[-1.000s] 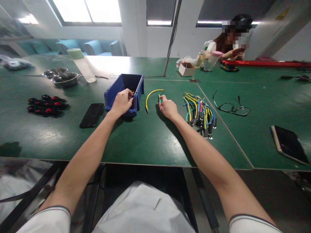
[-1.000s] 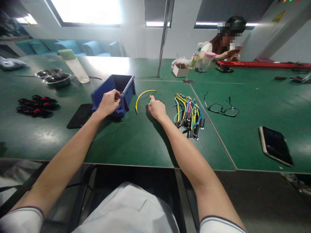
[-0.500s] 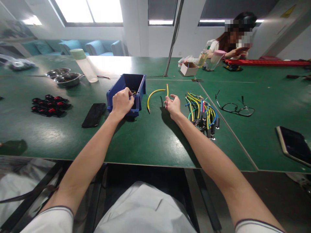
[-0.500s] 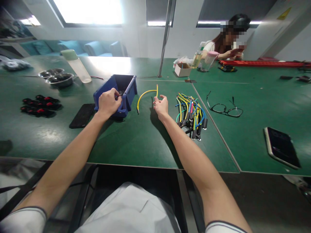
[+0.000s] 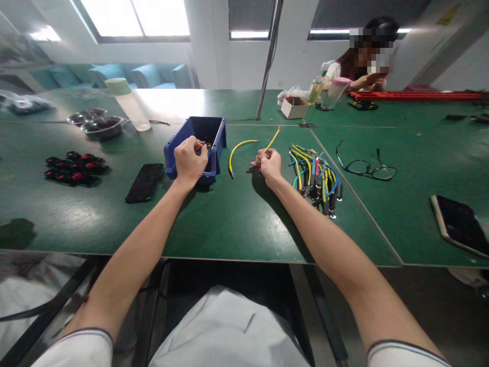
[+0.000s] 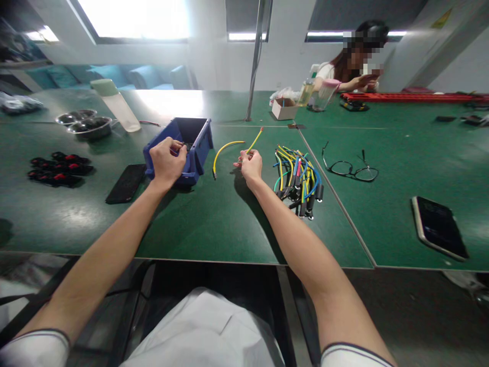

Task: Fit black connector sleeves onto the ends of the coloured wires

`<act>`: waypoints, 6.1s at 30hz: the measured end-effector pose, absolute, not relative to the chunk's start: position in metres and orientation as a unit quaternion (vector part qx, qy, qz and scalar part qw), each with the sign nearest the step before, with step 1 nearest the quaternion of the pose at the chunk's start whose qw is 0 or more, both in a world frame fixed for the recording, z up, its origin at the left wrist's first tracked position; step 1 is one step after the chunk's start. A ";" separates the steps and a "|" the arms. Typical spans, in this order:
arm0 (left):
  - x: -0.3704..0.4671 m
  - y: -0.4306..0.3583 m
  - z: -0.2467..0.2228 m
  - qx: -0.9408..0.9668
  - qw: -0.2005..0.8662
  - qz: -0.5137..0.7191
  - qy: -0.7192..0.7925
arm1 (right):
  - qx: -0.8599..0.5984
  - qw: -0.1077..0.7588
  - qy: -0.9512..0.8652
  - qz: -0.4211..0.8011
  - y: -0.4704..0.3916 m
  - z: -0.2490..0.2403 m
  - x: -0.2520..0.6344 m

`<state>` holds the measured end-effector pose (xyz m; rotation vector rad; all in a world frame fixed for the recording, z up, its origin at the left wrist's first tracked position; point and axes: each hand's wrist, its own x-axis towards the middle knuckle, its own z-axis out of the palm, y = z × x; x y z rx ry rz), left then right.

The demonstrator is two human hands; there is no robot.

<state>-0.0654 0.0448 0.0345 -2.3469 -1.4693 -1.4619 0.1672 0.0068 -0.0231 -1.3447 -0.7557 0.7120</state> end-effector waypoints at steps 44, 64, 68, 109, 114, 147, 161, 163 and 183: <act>-0.040 0.021 0.014 -0.823 0.101 -0.483 -0.281 | -0.622 0.657 -0.354 0.237 0.013 -0.035 0.174; -0.040 0.025 0.011 -0.822 0.093 -0.474 -0.302 | -0.589 0.681 -0.350 0.260 -0.001 -0.014 0.168; -0.039 0.023 0.010 -0.825 0.098 -0.467 -0.303 | -0.580 0.689 -0.335 0.276 0.001 -0.014 0.167; -0.027 0.005 0.011 -0.859 0.070 -0.398 -0.314 | -0.550 0.679 -0.372 0.314 -0.011 0.008 0.144; -0.028 0.007 0.009 -0.859 0.068 -0.401 -0.311 | -0.547 0.688 -0.362 0.312 -0.012 0.011 0.145; -0.023 0.000 0.005 -0.877 -0.003 -0.374 -0.303 | -0.522 0.710 -0.365 0.300 -0.015 0.016 0.146; -0.021 -0.004 0.006 -0.879 -0.004 -0.362 -0.311 | -0.483 0.708 -0.383 0.345 -0.021 0.024 0.139; -0.021 -0.005 0.006 -0.879 -0.001 -0.357 -0.315 | -0.483 0.701 -0.388 0.353 -0.022 0.024 0.138; -0.020 -0.005 0.008 -0.846 -0.030 -0.398 -0.355 | -0.476 0.689 -0.407 0.365 -0.022 0.021 0.136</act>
